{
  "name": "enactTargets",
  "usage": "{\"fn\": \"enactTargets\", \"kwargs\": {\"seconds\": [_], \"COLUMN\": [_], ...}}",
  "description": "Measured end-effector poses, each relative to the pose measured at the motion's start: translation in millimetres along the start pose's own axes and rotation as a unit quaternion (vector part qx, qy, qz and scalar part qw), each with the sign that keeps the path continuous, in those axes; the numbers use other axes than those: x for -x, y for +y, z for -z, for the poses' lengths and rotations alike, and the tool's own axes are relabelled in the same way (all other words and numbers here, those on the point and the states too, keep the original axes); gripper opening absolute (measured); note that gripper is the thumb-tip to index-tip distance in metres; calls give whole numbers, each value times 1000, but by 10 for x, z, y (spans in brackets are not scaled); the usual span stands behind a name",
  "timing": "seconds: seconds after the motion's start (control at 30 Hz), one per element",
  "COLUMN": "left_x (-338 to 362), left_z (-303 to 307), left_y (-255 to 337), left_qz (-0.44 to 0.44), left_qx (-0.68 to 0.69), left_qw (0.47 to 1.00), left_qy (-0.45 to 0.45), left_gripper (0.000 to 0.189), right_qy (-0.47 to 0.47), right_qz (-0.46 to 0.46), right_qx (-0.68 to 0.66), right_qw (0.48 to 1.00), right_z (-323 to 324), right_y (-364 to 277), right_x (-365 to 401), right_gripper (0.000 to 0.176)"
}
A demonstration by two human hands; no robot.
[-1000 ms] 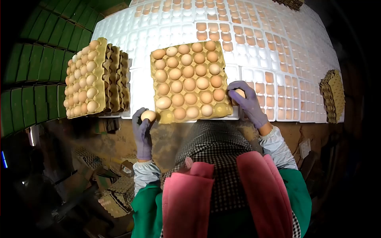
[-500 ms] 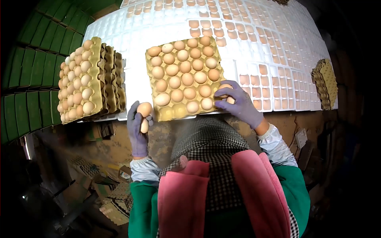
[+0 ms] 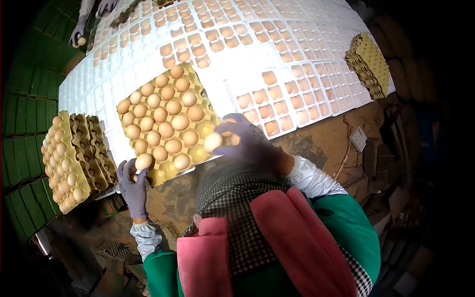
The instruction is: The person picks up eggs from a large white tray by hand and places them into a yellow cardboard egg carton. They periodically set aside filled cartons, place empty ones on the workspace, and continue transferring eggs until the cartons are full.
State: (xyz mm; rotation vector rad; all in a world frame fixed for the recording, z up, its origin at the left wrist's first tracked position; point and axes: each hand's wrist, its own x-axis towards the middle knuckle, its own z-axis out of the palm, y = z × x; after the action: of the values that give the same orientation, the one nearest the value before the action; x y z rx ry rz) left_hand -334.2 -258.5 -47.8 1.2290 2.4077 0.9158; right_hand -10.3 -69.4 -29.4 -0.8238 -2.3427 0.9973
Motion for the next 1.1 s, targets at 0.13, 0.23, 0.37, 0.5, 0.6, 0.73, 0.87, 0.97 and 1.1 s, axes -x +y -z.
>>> {"fn": "enactTargets", "kwargs": {"seconds": [0.13, 0.23, 0.37, 0.5, 0.6, 0.73, 0.87, 0.97, 1.1], "left_x": [-63, -400, -836, -1053, -974, -855, -851, -1066, -1301], "left_z": [-105, -682, -1965, -2666, -2636, -2982, -3072, -3091, -3687], "left_y": [624, 1903, 2549, 2419, 2581, 2763, 2901, 2935, 2526], "left_qz": [14, -61, -180, -132, -124, -175, -133, -77, -213], "left_qx": [147, -1, -178, -272, -97, -134, -62, 95, -73], "left_qw": [988, 997, 957, 927, 967, 940, 951, 984, 974], "left_qy": [52, -53, -143, -221, -198, -259, -272, -132, 17], "left_gripper": [41, 43, 41, 40, 38, 34, 33, 35, 39], "right_qy": [139, 180, 193, 171, 117, 93, 59, 79, 179], "right_qz": [114, -121, -172, -224, -189, -156, -118, -53, 4], "right_qx": [183, 117, 94, 173, 211, 200, 209, 194, 171], "right_qw": [967, 969, 961, 944, 952, 963, 969, 976, 969], "right_z": [625, 968, 1273, 1384, 1411, 1427, 1389, 1347, 1218], "right_y": [1054, 1593, 1801, 2110, 2279, 2292, 2442, 2551, 2853], "right_x": [262, 136, -89, -16, -20, -328, -582, -809, -1221], "right_gripper": [21, 41, 40, 40, 41, 41, 40, 39, 38]}}
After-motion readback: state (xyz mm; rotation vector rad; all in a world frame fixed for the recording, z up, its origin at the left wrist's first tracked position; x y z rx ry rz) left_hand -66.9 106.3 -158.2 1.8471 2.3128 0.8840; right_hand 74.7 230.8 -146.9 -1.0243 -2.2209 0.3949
